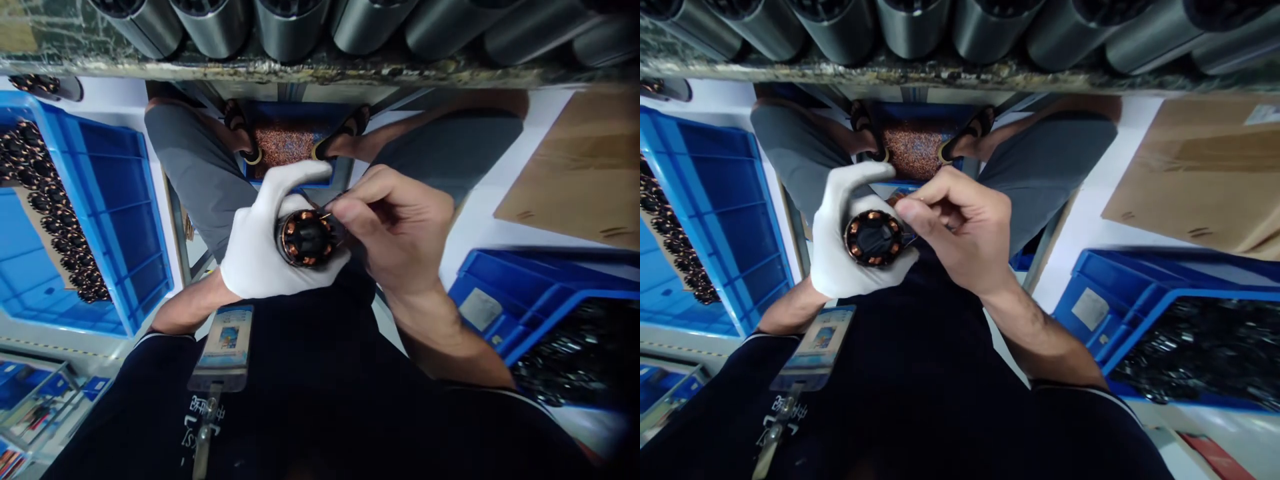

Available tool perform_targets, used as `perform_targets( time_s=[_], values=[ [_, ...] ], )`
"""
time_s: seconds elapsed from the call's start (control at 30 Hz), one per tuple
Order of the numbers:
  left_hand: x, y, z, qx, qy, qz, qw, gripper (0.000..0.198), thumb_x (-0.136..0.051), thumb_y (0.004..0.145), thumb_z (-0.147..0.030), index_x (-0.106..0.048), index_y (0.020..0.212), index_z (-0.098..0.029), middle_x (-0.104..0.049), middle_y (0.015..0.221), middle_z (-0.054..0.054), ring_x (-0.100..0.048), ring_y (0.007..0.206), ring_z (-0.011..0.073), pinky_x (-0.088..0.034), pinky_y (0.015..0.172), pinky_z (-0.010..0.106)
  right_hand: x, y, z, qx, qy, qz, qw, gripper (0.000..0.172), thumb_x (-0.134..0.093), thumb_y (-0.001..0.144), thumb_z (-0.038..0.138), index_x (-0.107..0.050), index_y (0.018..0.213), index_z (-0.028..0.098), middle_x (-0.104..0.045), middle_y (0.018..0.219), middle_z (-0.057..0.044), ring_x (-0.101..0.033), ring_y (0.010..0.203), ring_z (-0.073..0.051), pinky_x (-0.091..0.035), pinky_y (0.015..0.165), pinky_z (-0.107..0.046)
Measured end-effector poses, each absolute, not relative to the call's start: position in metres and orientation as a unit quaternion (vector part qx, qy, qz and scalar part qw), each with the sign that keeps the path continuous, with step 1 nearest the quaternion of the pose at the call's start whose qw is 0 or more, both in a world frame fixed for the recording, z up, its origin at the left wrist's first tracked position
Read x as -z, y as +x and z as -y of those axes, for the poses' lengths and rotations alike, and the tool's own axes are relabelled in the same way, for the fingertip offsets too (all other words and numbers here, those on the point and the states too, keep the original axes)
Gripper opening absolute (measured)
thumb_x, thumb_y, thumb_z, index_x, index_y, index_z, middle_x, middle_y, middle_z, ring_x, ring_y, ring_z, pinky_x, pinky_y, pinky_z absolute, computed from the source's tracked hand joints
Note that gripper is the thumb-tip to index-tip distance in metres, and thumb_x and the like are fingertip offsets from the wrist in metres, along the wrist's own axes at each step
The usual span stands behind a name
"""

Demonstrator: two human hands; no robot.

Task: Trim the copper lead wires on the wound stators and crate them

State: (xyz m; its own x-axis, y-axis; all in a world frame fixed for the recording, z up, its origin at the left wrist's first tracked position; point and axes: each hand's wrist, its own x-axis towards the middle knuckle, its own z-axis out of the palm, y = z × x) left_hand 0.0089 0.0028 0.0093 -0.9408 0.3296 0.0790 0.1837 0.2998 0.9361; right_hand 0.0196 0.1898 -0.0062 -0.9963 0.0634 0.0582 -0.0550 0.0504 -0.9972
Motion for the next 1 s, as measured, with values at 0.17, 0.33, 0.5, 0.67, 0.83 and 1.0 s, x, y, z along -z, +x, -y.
perform_targets(
  time_s=[0.17, 0.33, 0.5, 0.67, 0.83, 1.0],
  values=[
    [0.005, 0.016, -0.009, -0.591, 0.184, -0.785, -0.023, 0.045, -0.091, 0.082, -0.023, -0.067, 0.119, -0.028, -0.08, 0.107, 0.001, -0.079, 0.091, 0.0229, -0.067, 0.084, 0.043, 0.01, 0.024, -0.198, -0.672, -0.008, 0.74, 0.029, 0.029, -0.089, 0.108, 0.046, -0.078, 0.088, 0.028, -0.064, 0.077, 0.002, -0.048, 0.061, -0.013, -0.032, 0.053, -0.033],
    [-0.002, 0.003, -0.005, -0.636, 0.154, -0.756, -0.012, 0.036, -0.08, 0.074, -0.013, -0.067, 0.105, -0.027, -0.074, 0.098, 0.0, -0.072, 0.084, 0.0211, -0.059, 0.077, 0.041, 0.0, 0.009, -0.224, -0.646, -0.029, 0.734, 0.205, 0.019, -0.087, 0.106, 0.033, -0.081, 0.088, 0.031, -0.06, 0.07, 0.002, -0.052, 0.054, -0.014, -0.039, 0.045, -0.034],
    [-0.004, -0.003, 0.004, -0.644, 0.194, -0.739, 0.046, 0.037, -0.081, 0.074, -0.011, -0.069, 0.107, -0.024, -0.074, 0.1, 0.001, -0.071, 0.088, 0.021, -0.058, 0.079, 0.039, -0.009, 0.017, -0.239, -0.402, 0.245, 0.868, 0.156, 0.013, -0.089, 0.105, 0.03, -0.09, 0.118, 0.036, -0.091, 0.123, 0.002, -0.087, 0.093, -0.023, -0.07, 0.077, -0.043],
    [0.004, 0.0, 0.014, -0.509, 0.233, -0.828, 0.033, 0.028, -0.082, 0.08, -0.016, -0.072, 0.105, -0.024, -0.077, 0.101, 0.002, -0.074, 0.087, 0.0211, -0.058, 0.08, 0.038, -0.007, 0.016, -0.251, -0.375, 0.279, 0.88, 0.086, 0.014, -0.081, 0.109, 0.014, -0.085, 0.112, 0.027, -0.093, 0.112, 0.004, -0.089, 0.094, -0.018, -0.07, 0.078, -0.031],
    [0.01, 0.006, 0.016, -0.342, 0.286, -0.895, 0.026, 0.025, -0.082, 0.085, -0.027, -0.078, 0.109, -0.027, -0.078, 0.112, 0.006, -0.076, 0.089, 0.0254, -0.054, 0.073, 0.038, -0.013, 0.026, -0.244, -0.371, 0.229, 0.895, -0.093, 0.067, -0.068, 0.109, 0.021, -0.057, 0.175, 0.018, -0.069, 0.169, -0.018, -0.084, 0.099, -0.025, -0.071, 0.082, -0.04],
    [-0.003, 0.014, 0.013, -0.366, 0.296, -0.88, 0.069, 0.025, -0.085, 0.084, -0.031, -0.081, 0.109, -0.031, -0.077, 0.11, 0.003, -0.073, 0.084, 0.0224, -0.051, 0.069, 0.036, -0.011, 0.031, -0.225, -0.442, 0.21, 0.849, -0.201, 0.021, -0.065, 0.106, 0.024, -0.068, 0.126, 0.028, -0.079, 0.101, -0.005, -0.074, 0.083, -0.026, -0.054, 0.07, -0.037]
  ],
)
